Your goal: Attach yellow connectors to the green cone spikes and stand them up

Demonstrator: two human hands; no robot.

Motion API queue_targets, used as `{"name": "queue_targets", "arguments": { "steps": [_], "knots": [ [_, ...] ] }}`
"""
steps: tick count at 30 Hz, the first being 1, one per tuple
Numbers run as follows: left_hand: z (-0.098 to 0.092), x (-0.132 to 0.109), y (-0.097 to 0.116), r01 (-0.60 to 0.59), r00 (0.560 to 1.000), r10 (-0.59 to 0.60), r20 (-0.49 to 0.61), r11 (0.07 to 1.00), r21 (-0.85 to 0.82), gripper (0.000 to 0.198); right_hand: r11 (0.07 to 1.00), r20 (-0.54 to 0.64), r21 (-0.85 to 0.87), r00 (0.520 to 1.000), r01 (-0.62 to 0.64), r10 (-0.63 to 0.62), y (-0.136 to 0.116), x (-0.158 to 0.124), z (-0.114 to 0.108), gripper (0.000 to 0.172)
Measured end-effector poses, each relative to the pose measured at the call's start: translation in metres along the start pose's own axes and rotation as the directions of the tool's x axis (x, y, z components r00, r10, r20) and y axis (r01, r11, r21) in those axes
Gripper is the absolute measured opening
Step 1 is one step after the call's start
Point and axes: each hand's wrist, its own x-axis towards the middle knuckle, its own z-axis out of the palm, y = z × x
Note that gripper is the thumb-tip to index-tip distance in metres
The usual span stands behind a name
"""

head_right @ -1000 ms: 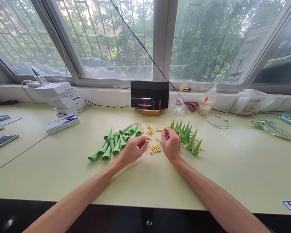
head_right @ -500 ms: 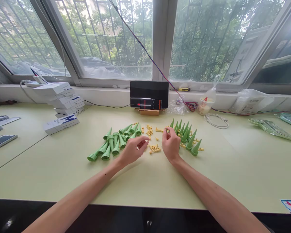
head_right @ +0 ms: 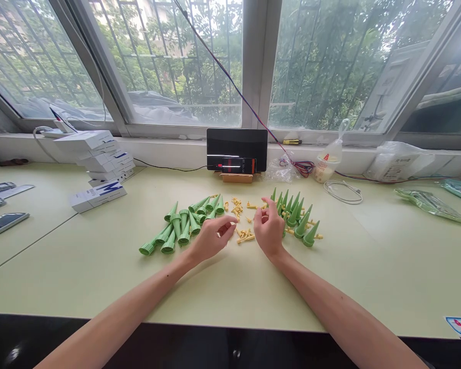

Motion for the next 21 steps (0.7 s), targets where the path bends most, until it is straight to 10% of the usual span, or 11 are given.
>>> {"name": "queue_targets", "arguments": {
  "steps": [21],
  "knots": [
    [-0.0063, 0.0045, -0.0086, -0.007, 0.991, 0.043, -0.128, 0.962, 0.272, 0.016, 0.987, 0.204, -0.15, 0.979, 0.053, -0.022, 0.0079, -0.0025, 0.0059, 0.023]
  ]
}}
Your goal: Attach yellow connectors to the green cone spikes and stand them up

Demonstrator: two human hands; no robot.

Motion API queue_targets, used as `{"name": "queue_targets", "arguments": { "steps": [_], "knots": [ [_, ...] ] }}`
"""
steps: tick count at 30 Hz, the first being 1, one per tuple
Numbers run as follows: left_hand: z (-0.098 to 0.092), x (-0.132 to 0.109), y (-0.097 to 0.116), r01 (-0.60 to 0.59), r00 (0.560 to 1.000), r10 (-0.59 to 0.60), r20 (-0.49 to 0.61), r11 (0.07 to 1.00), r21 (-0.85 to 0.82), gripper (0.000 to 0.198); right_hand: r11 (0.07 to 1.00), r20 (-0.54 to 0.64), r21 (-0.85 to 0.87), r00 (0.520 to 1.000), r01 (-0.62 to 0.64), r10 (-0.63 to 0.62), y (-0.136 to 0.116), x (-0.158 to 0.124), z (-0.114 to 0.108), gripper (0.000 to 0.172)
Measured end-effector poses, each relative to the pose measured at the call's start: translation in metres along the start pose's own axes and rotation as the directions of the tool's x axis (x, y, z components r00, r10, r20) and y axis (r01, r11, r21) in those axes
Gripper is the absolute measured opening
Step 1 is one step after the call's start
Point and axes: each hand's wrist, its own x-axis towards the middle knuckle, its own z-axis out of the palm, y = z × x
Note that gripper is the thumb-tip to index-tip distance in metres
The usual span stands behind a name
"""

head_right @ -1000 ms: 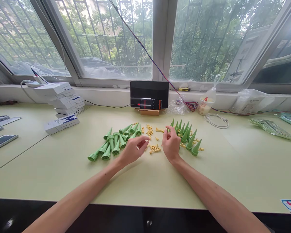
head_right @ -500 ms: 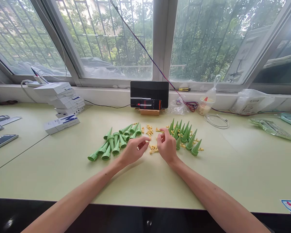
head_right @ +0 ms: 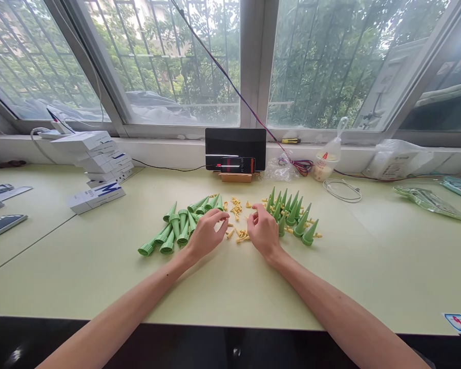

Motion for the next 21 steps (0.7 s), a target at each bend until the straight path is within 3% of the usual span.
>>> {"name": "queue_targets", "arguments": {
  "steps": [5, 12, 21],
  "knots": [
    [-0.001, 0.001, -0.012, 0.024, 1.0, -0.023, -0.005, 0.971, 0.239, 0.02, 0.999, 0.007, -0.036, 1.0, -0.001, 0.001, 0.0, -0.001, 0.0, 0.019],
    [0.0, -0.001, -0.016, 0.085, 0.992, -0.117, 0.053, 0.904, 0.419, 0.037, 0.998, 0.021, -0.058, 1.0, -0.002, 0.003, 0.0, -0.001, -0.001, 0.015],
    [0.003, -0.002, -0.016, 0.078, 0.981, -0.159, 0.108, 0.843, 0.532, 0.042, 0.985, -0.017, 0.131, 0.994, 0.108, -0.107, -0.004, -0.002, -0.001, 0.013]
  ]
}}
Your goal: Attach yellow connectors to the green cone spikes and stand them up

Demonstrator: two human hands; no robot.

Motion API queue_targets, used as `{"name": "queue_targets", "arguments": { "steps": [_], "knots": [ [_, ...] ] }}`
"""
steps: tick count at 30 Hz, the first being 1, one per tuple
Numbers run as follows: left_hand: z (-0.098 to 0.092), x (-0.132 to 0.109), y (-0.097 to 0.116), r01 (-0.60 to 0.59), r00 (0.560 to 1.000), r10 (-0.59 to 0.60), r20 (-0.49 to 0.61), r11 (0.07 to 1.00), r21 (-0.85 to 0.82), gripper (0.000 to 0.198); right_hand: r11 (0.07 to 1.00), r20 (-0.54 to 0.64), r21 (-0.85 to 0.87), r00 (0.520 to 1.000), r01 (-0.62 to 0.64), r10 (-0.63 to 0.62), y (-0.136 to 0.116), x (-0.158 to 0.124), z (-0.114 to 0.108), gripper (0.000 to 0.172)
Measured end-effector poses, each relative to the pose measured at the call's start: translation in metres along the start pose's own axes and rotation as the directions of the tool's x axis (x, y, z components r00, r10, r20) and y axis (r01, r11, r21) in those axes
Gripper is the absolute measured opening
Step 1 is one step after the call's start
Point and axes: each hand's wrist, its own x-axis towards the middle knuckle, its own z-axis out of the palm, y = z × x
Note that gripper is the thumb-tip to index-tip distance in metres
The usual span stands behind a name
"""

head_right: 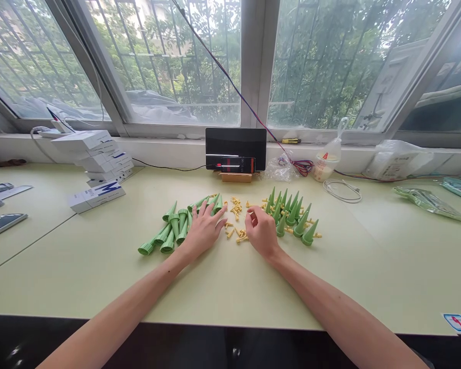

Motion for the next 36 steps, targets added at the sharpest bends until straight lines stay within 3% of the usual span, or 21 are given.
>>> {"name": "queue_targets", "arguments": {
  "steps": [7, 19, 29, 36],
  "knots": [
    [0.0034, 0.0006, -0.0041, -0.042, 0.999, 0.04, 0.026, 0.997, 0.067, 0.041, 0.998, 0.09, 0.069, 0.996, -0.001, -0.005, -0.0031, -0.0012, 0.0006, 0.012],
    [-0.0021, 0.0028, -0.0002, -0.019, 0.999, 0.017, 0.042, 0.998, 0.052, 0.034, 0.995, 0.124, 0.104, 0.992, -0.003, -0.01, 0.0005, -0.0014, 0.0016, 0.011],
    [-0.0003, 0.0059, -0.0031, -0.072, 0.985, 0.047, -0.163, 0.985, -0.155, 0.035, 0.996, 0.143, 0.092, 0.99, -0.017, 0.003, 0.0022, -0.0015, 0.0016, 0.01],
    [-0.0046, 0.0082, -0.004, -0.097, 0.975, 0.008, -0.221, 0.915, -0.391, 0.03, 0.994, 0.2, 0.109, 0.979, 0.016, -0.038, 0.0007, -0.0022, 0.001, 0.009]
  ]
}}
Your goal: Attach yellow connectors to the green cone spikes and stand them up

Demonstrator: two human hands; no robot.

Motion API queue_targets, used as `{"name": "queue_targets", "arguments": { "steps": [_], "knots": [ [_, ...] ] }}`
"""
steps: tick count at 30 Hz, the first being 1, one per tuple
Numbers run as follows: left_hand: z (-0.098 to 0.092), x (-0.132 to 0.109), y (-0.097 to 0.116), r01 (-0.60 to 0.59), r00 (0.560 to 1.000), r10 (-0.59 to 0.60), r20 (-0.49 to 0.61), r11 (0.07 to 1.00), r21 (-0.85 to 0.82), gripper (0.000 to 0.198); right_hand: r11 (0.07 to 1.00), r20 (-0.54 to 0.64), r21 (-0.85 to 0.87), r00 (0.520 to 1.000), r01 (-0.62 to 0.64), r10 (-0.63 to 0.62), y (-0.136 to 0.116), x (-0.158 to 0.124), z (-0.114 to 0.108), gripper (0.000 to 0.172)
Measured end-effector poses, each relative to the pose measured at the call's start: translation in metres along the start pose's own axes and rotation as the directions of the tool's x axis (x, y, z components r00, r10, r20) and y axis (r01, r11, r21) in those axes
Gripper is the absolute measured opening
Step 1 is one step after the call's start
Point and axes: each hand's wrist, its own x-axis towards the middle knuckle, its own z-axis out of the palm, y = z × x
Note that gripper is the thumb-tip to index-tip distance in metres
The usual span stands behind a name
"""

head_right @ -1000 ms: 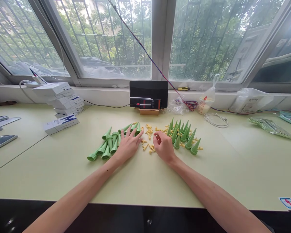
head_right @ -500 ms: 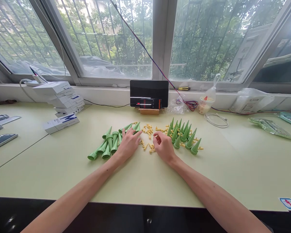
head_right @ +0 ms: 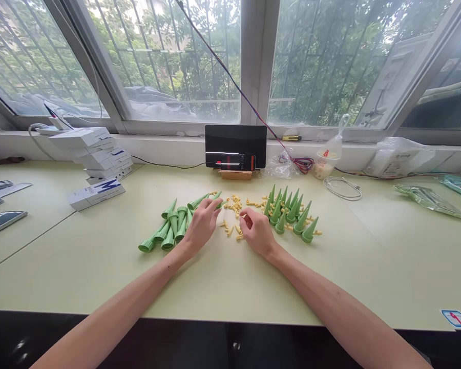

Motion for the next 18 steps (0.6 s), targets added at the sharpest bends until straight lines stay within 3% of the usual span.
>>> {"name": "queue_targets", "arguments": {
  "steps": [4, 7, 11, 14, 18],
  "knots": [
    [-0.003, 0.001, 0.006, 0.003, 0.995, -0.014, -0.101, 0.994, -0.105, 0.022, 1.0, 0.02, 0.025, 1.0, 0.001, -0.001, -0.002, -0.001, 0.0, 0.012],
    [-0.005, 0.001, 0.015, 0.077, 0.986, -0.117, -0.116, 0.949, -0.306, 0.019, 1.0, 0.029, 0.03, 1.0, 0.009, -0.009, -0.004, 0.0, -0.001, 0.017],
    [-0.005, 0.0, 0.025, 0.227, 0.968, -0.24, 0.072, 0.714, -0.662, 0.024, 0.998, 0.013, 0.055, 1.0, 0.013, -0.014, -0.008, 0.001, -0.001, 0.022],
    [-0.002, -0.001, 0.026, 0.329, 0.943, -0.237, 0.234, 0.555, -0.764, 0.027, 0.997, -0.011, 0.081, 1.0, 0.015, -0.014, -0.01, 0.001, -0.002, 0.025],
    [0.001, -0.003, 0.024, 0.383, 0.924, -0.215, 0.317, 0.499, -0.777, 0.029, 0.994, -0.013, 0.113, 1.0, 0.006, -0.004, -0.01, 0.0, -0.002, 0.028]
  ]
}}
